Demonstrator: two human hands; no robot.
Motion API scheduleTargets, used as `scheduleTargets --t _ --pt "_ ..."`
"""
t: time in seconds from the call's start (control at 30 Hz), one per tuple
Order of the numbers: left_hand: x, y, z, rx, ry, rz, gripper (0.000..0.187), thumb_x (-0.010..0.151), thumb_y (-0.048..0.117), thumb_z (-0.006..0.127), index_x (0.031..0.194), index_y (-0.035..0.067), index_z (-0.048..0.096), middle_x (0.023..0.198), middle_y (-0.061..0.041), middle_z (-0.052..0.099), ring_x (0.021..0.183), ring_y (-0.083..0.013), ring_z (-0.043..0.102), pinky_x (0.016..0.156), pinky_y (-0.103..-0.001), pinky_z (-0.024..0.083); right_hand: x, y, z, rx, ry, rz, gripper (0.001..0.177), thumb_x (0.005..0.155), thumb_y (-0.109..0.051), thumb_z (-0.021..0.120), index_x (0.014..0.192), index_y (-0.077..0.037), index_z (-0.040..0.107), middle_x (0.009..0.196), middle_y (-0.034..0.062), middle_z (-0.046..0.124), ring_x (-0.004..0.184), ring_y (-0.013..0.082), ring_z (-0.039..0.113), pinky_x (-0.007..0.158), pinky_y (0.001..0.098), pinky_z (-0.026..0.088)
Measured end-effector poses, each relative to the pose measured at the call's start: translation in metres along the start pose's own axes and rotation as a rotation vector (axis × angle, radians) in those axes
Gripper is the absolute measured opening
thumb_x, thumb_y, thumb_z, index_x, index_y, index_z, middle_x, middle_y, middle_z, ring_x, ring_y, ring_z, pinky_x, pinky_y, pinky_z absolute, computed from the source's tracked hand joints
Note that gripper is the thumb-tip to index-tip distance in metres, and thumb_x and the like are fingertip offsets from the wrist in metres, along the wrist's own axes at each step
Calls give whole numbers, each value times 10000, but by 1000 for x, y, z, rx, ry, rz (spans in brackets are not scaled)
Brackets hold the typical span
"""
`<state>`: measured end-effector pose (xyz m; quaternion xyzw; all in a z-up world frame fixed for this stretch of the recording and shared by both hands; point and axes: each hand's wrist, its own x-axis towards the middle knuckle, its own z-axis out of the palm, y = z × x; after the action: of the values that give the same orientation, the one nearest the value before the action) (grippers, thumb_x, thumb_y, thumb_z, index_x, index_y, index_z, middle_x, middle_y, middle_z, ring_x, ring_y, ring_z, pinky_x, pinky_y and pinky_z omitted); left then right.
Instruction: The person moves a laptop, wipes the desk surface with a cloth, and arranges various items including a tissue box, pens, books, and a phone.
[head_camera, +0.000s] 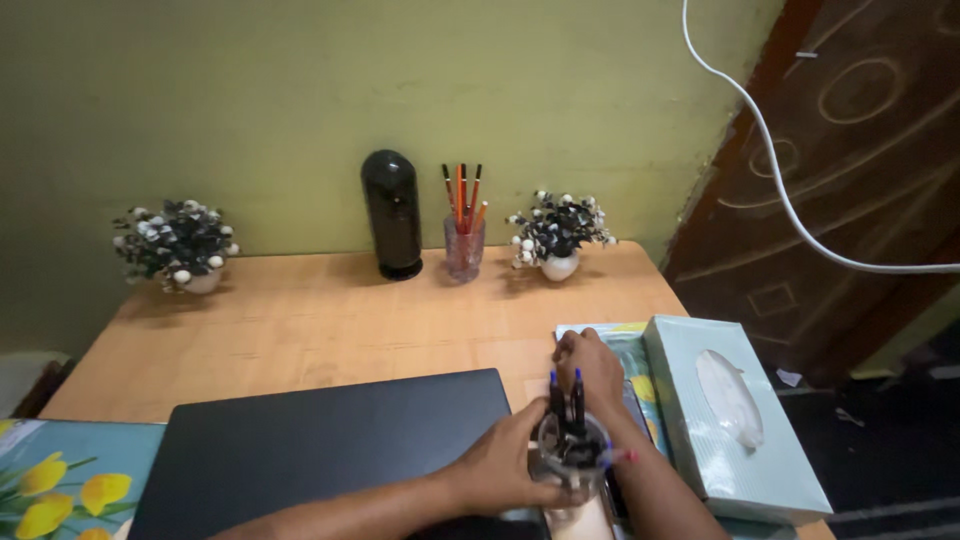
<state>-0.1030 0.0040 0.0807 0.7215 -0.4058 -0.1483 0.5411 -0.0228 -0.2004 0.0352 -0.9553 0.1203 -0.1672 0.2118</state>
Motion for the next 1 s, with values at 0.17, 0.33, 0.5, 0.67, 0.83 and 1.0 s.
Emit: scheduleTargets --t 0.17,0.33,0.5,0.67,0.83,1.0 --pt "22 -21 -35 -16 261 96 750 708 339 925 1315 67 579 1181 -87 720 1086 -178 673 969 -354 550 3 12 4 85 66 -92 243 827 -225 622 1042 -194 733 1014 123 655 939 393 653 783 496 515" --pt "33 -74 -127 270 646 28 763 639 291 969 1257 76 577 1095 -85 728 999 -207 687 904 -373 563 9 11 14 -22 -14 29 179 890 -229 596 864 -212 773 1056 80 677 976 347 675 851 466 532" --pt "11 -110 -228 406 1010 -421 738 613 200 972 1185 103 516 1112 -105 717 996 -249 709 864 -394 566 5 -2 3 102 -6 -26 158 865 -167 615 868 -179 772 1036 70 696 969 325 682 842 431 533" --pt "-1 -130 -288 375 1194 -673 760 626 211 974 1211 60 513 1112 -150 715 964 -276 717 846 -386 588 -6 -22 -8 463 -37 -436 206 797 11 589 895 -80 744 968 89 687 924 313 700 821 366 553" --pt "2 -160 -320 338 1292 -692 764 589 138 941 1240 75 547 1157 -149 725 1026 -324 716 899 -421 578 -2 -25 -5 450 -61 -385 201 798 24 595 891 -60 752 932 87 692 882 291 711 811 365 557" --pt "14 -193 -335 417 1288 -639 859 589 200 970 1315 91 523 1188 -151 705 1110 -350 673 966 -436 526 3 -21 3 466 -66 -335 205 814 20 578 875 -55 759 918 86 704 871 268 733 823 356 561"
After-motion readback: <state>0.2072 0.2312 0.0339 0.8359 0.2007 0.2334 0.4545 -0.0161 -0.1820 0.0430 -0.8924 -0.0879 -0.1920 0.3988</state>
